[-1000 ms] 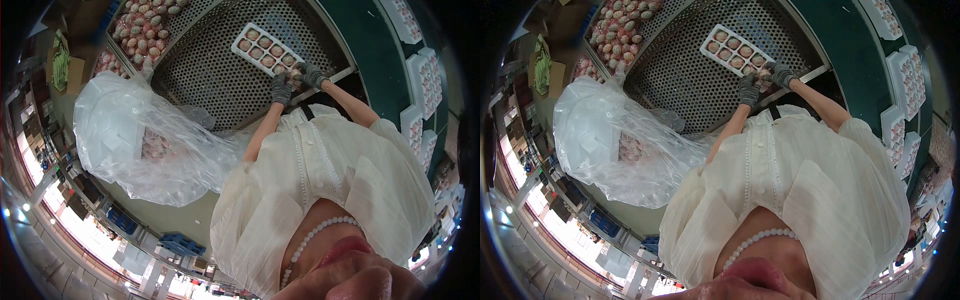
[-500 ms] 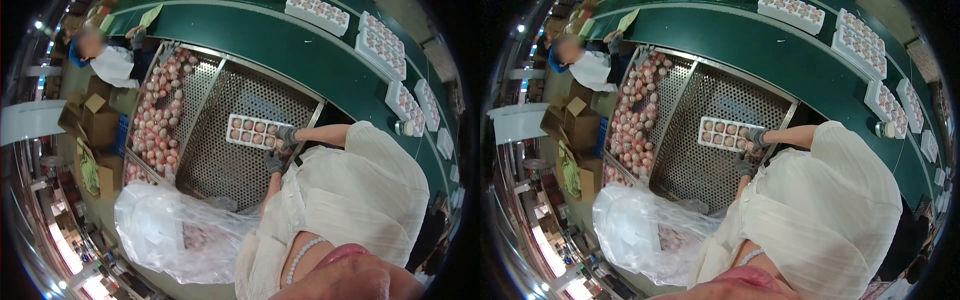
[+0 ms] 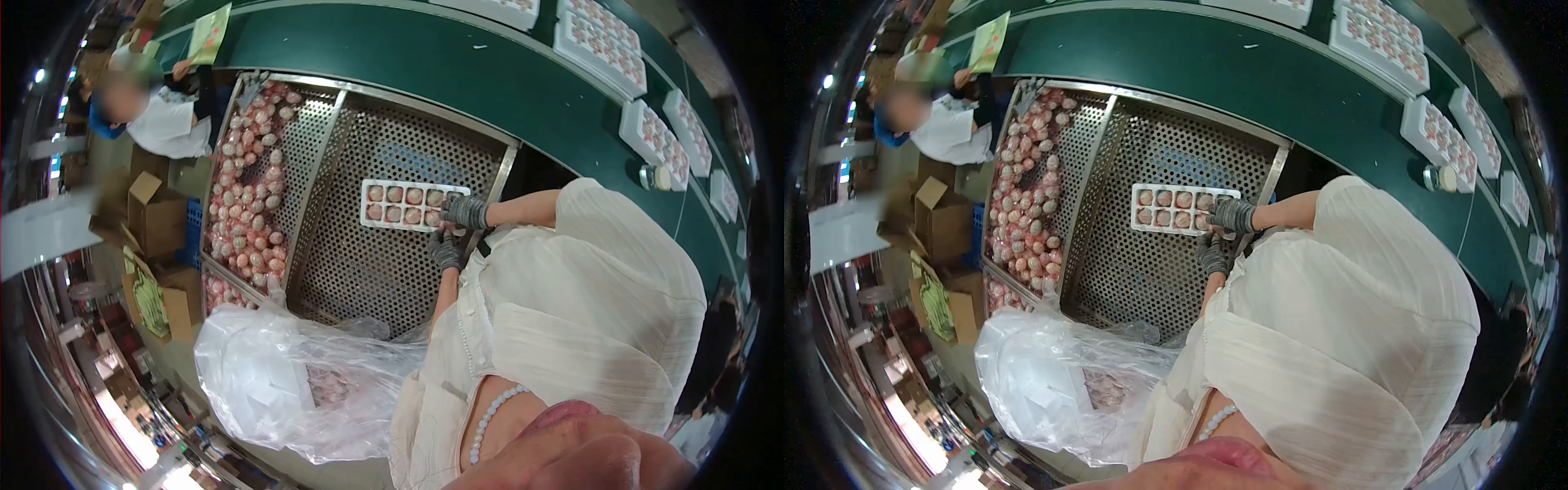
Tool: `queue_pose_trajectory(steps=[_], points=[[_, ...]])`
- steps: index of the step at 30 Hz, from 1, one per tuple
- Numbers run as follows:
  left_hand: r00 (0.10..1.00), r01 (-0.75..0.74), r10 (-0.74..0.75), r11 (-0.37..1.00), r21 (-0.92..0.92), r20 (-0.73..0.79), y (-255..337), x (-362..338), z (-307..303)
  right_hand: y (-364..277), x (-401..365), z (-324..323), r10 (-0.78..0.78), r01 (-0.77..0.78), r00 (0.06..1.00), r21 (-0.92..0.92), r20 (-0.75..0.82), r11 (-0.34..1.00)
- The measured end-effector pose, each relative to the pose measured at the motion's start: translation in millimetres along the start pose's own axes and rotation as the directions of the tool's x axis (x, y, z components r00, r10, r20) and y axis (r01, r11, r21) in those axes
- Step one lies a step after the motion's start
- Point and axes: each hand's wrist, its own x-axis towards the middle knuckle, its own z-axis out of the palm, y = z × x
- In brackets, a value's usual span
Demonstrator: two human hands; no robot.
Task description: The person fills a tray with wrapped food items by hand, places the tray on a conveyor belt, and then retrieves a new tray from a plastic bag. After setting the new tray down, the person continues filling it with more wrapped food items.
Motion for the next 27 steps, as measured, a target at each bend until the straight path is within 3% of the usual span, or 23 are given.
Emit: queue_pose_trajectory(steps=[3,5,7,9,11,12,13,15,16,19,20,27], points=[[0.994,-0.022,0.002,0.982,0.189,0.107,8,-4,-6,-3,-7,6,0.097,-0.094,0.995,0.121,-0.017,0.988],[0.989,-0.022,-0.012,0.974,0.227,0.147,22,-12,-8,-13,-5,-12,0.123,-0.122,0.992,0.026,-0.011,0.992],[0.982,-0.07,0.017,0.959,0.274,0.189,29,-12,-10,-27,0,-20,0.154,-0.157,0.972,0.003,0.175,0.988],[0.97,-0.119,0.044,0.943,0.31,0.241,29,-13,-11,-34,-1,-15,0.298,-0.298,0.952,-0.016,0.068,0.955],[0.956,-0.17,0.07,0.925,0.34,0.286,30,-13,-12,-24,-7,0,0.209,-0.213,0.97,-0.014,-0.126,0.977],[0.95,-0.197,0.087,0.912,0.358,0.301,31,-12,-13,-19,-9,9,0.288,-0.285,0.957,0.071,-0.035,0.956],[0.942,-0.219,0.096,0.901,0.374,0.321,33,-11,-14,-20,-9,4,0.305,-0.302,0.951,0.068,-0.043,0.951],[0.931,-0.255,0.113,0.882,0.397,0.347,36,-12,-16,-23,-7,-3,0.365,-0.387,0.914,0.111,0.176,0.915],[0.927,-0.269,0.119,0.871,0.41,0.355,38,-11,-17,-26,-7,5,0.412,-0.412,0.911,-0.022,0.024,0.911],[0.911,-0.315,0.136,0.838,0.446,0.388,41,-11,-16,-23,-8,16,0.514,-0.5,0.849,-0.124,0.125,0.857],[0.907,-0.327,0.139,0.827,0.458,0.397,42,-12,-16,-19,-8,22,0.454,-0.443,0.889,-0.139,0.059,0.885],[0.867,-0.445,0.198,0.72,0.532,0.457,57,-8,-15,-22,0,21,0.468,-0.445,0.868,-0.155,0.17,0.882]])
